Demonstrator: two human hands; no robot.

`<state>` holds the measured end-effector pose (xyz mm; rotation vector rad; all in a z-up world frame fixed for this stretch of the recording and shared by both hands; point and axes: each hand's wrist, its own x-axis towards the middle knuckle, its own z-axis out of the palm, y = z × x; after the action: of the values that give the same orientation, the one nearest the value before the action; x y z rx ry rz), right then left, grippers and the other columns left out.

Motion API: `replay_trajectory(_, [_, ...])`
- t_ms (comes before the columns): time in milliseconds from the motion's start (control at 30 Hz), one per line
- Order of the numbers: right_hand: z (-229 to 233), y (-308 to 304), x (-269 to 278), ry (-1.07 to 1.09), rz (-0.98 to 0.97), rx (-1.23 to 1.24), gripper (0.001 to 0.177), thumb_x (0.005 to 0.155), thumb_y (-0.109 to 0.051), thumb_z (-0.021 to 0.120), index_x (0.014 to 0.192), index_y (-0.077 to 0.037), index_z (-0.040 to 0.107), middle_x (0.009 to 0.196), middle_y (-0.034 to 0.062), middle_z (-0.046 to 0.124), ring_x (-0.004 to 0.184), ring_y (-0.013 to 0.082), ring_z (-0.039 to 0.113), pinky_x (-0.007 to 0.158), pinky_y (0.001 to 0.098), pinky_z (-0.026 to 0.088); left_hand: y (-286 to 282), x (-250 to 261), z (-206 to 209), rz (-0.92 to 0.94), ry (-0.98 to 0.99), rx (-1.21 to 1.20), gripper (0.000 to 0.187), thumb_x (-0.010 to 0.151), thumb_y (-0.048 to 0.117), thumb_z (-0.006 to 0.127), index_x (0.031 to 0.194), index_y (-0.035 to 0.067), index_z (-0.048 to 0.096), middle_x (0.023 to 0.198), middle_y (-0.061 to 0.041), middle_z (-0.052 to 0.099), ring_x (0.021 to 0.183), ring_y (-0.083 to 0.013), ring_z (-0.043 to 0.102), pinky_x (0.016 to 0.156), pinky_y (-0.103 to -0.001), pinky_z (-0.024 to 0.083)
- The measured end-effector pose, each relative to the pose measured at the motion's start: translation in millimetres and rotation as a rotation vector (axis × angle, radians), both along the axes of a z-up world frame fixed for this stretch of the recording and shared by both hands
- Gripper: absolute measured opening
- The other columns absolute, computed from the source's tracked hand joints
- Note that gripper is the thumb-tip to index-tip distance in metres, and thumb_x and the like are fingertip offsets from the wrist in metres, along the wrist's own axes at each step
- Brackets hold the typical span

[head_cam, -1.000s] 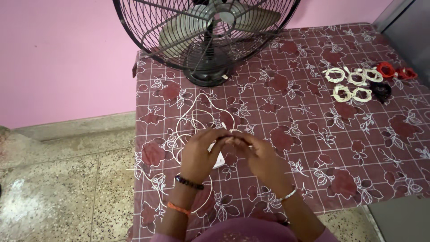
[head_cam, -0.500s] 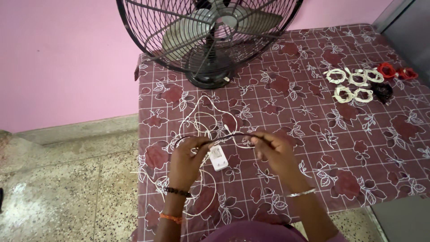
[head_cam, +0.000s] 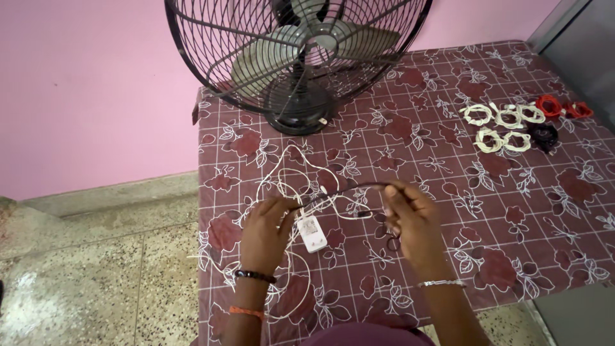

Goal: The person untangles and coils a black USB cable and a white power cable on a table. The person places the coiled black cable with other coiled cables on the table and then begins to coil the white cable.

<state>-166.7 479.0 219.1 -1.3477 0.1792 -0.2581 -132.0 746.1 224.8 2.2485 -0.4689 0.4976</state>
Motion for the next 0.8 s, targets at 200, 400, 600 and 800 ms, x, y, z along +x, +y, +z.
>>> replay_trajectory(200, [-4.8, -17.4, 0.8, -0.059, -0.085, 0.018, 0.025, 0.102, -0.023, 0.062, 0.113, -0.002, 0.072, 0.068, -0.0022, 0.052, 0.050, 0.0032, 0.037, 0.042, 0.0192, 0.029, 4.4, 8.2, -16.0, 0.112, 0.598, -0.243, 0.020, 0.095, 0.020, 0.065, 0.113, 0.013, 0.071, 0.107, -0.001, 0.075, 0.075, -0.0189, 0.074, 0.067, -0.032, 0.058])
replay_trajectory(400, [-12.3, -26.8, 7.5, 0.109, -0.056, -0.254, 0.033, 0.100, -0.024, 0.061, 0.128, -0.009, 0.071, 0.105, 0.0071, 0.077, 0.097, 0.0112, 0.069, 0.087, 0.0244, 0.056, 1.8, 7.6, -32.0, -0.147, 0.434, -0.673, 0.021, 0.100, 0.009, 0.062, 0.118, 0.003, 0.071, 0.109, -0.005, 0.077, 0.097, -0.0128, 0.075, 0.082, -0.026, 0.061])
replay_trajectory(600, [7.5, -12.0, -6.4, 0.015, 0.291, -0.681, 0.041, 0.098, -0.038, 0.058, 0.136, -0.022, 0.065, 0.147, 0.0048, 0.063, 0.137, 0.0213, 0.058, 0.114, 0.0377, 0.046, -12.3, -1.9, -30.0, -0.267, 0.538, -0.630, 0.032, 0.100, 0.009, 0.055, 0.130, 0.010, 0.067, 0.126, -0.003, 0.073, 0.107, -0.0141, 0.074, 0.090, -0.027, 0.061])
replay_trajectory(800, [21.9, 29.5, -7.9, 0.313, 0.330, -0.671, 0.052, 0.092, -0.046, 0.053, 0.141, -0.032, 0.061, 0.129, -0.0007, 0.074, 0.109, 0.0187, 0.075, 0.092, 0.0376, 0.059, -28.5, -15.9, -15.6, -0.380, 0.660, -0.559, 0.035, 0.098, 0.014, 0.061, 0.133, 0.013, 0.068, 0.123, -0.007, 0.077, 0.109, -0.0162, 0.073, 0.090, -0.030, 0.061])
